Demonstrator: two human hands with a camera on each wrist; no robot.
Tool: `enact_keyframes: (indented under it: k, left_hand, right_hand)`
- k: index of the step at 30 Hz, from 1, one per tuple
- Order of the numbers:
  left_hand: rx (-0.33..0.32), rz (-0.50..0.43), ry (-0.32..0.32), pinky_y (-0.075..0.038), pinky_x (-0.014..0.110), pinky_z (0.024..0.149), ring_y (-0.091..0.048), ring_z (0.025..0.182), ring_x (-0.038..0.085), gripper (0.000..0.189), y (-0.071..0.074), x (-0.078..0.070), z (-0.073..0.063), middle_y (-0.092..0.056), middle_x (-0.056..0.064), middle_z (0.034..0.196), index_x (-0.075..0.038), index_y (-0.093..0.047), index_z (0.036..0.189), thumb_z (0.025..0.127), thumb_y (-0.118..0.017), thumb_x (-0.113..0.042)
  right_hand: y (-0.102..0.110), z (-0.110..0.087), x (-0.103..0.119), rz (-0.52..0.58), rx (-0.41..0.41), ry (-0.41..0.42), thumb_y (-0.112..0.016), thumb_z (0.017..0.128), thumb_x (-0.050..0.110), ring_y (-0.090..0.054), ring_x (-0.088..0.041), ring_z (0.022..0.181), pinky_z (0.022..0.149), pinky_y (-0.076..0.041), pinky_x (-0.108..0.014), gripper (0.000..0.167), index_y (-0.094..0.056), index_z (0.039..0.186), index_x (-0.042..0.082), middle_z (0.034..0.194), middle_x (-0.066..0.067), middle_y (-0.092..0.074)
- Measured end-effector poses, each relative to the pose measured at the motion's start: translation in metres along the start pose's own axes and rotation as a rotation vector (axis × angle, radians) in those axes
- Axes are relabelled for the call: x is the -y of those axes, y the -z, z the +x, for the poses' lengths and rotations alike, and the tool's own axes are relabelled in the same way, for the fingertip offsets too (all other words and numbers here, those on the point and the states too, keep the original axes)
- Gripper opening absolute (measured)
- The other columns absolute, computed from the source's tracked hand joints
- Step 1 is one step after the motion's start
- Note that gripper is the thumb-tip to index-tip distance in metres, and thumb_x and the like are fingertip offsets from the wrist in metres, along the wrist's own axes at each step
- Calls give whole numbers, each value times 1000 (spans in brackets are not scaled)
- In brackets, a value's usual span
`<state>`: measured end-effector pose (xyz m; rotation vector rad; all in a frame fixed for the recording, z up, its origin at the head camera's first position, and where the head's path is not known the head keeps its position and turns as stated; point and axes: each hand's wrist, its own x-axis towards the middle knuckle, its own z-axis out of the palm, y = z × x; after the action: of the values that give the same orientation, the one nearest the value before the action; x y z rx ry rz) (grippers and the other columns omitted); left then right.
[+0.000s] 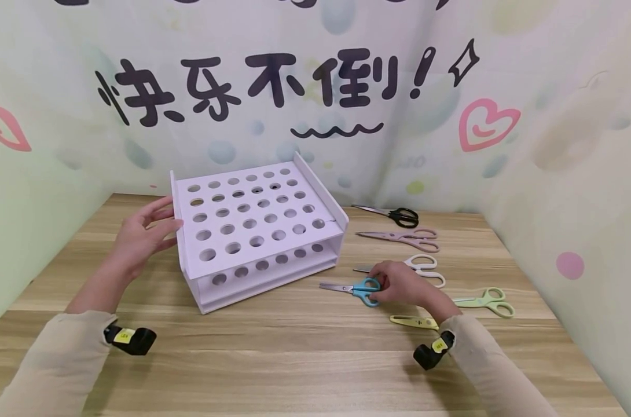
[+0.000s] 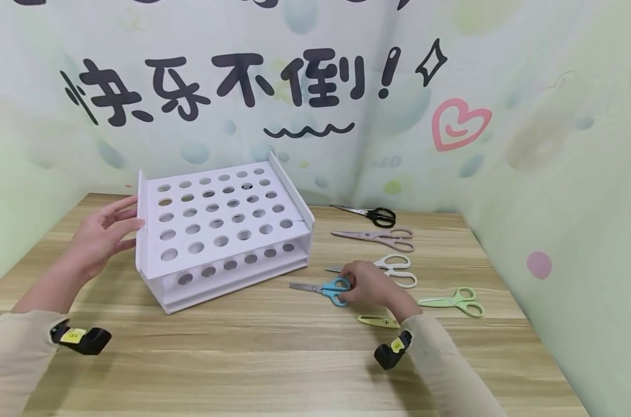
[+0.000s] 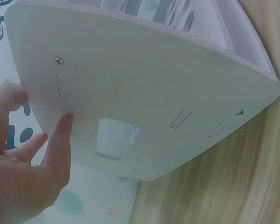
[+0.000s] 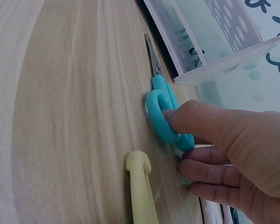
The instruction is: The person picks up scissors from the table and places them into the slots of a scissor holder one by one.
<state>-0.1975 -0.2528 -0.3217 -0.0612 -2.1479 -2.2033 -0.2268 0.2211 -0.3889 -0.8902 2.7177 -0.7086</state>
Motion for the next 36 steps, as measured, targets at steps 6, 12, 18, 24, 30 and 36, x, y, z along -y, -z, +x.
enact_keyframes:
  k: [6, 12, 18, 24, 30, 36]
  left_hand:
    - [1, -2, 3, -53, 20, 66, -58, 82, 1, 66, 0, 0, 0, -39, 5, 111, -3, -26, 143, 87, -61, -6]
    - [4, 11, -2, -53, 20, 67, -57, 82, 2, 67, 1, 0, 0, -38, 6, 112, -3, -25, 144, 88, -61, -7]
    - [8, 5, -8, -52, 20, 67, -57, 82, 1, 66, 1, 0, 0, -37, 6, 113, -2, -25, 144, 88, -60, -6]
    - [6, -4, -9, -52, 20, 67, -57, 82, 2, 66, 0, -1, 0, -38, 6, 112, -3, -25, 143, 88, -60, -5]
    - [3, -13, -12, -52, 20, 66, -57, 82, 1, 64, -1, -1, 0, -38, 5, 111, -3, -26, 143, 88, -59, -4]
    - [3, -12, -7, -53, 20, 66, -57, 82, 1, 64, 0, 0, -1, -39, 4, 111, -4, -27, 143, 88, -59, -4]
  right_hand:
    - [3, 1, 2, -13, 8, 0, -76, 74, 20, -52, -7, 62, 56, -46, -22, 33, -64, 99, 1, 73, 3, -57]
    - [8, 2, 4, 6, 14, -15, -75, 74, 20, -56, -7, 66, 59, -48, -23, 34, -64, 100, 1, 77, 0, -60]
    - [12, 1, 5, 40, 6, -13, -75, 74, 18, -57, -7, 68, 60, -50, -22, 37, -64, 104, -1, 83, -3, -62]
    - [18, 1, 8, 106, -34, -9, -74, 76, 12, -63, -11, 73, 62, -52, -24, 41, -61, 110, -4, 90, -8, -61]
    - [23, 0, 15, 155, -79, 0, -72, 77, 7, -64, -17, 81, 65, -52, -26, 47, -55, 119, -6, 99, -10, -63]
    - [26, 0, 22, 146, -151, 46, -71, 77, 2, -63, -17, 81, 67, -52, -28, 45, -56, 119, -7, 95, -8, -65]
